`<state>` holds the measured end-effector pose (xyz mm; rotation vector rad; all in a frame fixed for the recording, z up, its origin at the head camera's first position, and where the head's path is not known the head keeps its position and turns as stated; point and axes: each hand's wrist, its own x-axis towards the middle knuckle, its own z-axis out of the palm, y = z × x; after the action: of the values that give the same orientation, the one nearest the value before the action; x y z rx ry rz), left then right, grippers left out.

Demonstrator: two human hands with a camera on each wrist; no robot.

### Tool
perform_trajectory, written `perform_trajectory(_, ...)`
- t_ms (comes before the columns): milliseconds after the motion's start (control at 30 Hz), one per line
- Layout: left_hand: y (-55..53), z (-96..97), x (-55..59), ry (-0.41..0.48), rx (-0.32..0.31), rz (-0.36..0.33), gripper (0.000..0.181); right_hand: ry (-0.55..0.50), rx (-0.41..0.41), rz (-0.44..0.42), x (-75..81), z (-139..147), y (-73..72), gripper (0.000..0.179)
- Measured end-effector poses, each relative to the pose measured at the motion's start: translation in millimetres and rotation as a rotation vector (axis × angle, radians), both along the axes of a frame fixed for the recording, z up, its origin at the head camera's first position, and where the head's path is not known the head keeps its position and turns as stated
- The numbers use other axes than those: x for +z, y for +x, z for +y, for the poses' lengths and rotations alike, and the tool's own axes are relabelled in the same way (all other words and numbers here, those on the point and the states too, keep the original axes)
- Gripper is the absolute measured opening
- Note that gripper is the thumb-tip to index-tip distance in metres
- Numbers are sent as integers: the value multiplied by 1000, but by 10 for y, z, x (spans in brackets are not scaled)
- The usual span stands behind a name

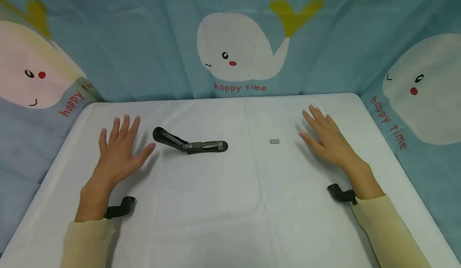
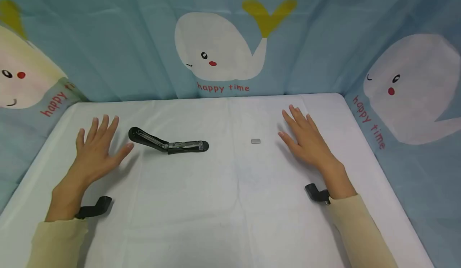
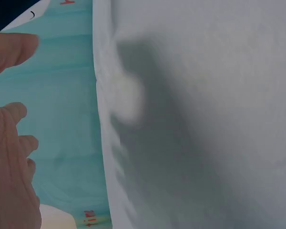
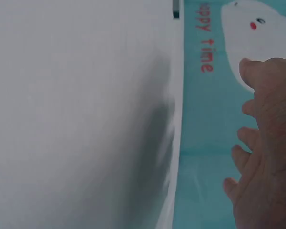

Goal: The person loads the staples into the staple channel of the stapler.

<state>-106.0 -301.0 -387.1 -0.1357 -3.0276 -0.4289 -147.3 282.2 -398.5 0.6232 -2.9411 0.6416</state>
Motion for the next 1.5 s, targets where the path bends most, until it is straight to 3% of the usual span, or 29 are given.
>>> perform_trajectory(167,1,33,47,19,-34,5,100,-31,58,15,24,-141,-20,67)
perform_trajectory(300,-10,68,95,90,-77,-12,99,-48,75,-7,83,-238,-20,61)
perform_trajectory(433,-9,118,110,208,-127,-79,92,-60,74,-63,119,-343,-24,51)
perform_trajectory(567,13,184,102,316,-112,-174,91,-68,91,-101,97,-430,-34,44)
perform_trajectory(667,20,230,108,371,-104,-199,87,-69,117,-89,65,-487,-53,41)
perform_trajectory(833,-9,274,116,457,-139,-173,83,-59,136,-72,74,-588,-89,39)
perform_trajectory(1000,-1,290,152,497,-138,-167,82,-49,145,-114,80,-706,-140,34)
perform_trajectory(1200,-9,278,108,544,-187,-70,75,1,133,-148,57,-788,-157,30)
perform_trajectory(1333,-58,335,77,597,-231,-28,70,16,127,-156,27,-768,-159,26)
perform_trajectory(1500,-132,388,109,679,-273,-21,56,13,122,-150,-1,-758,-164,20)
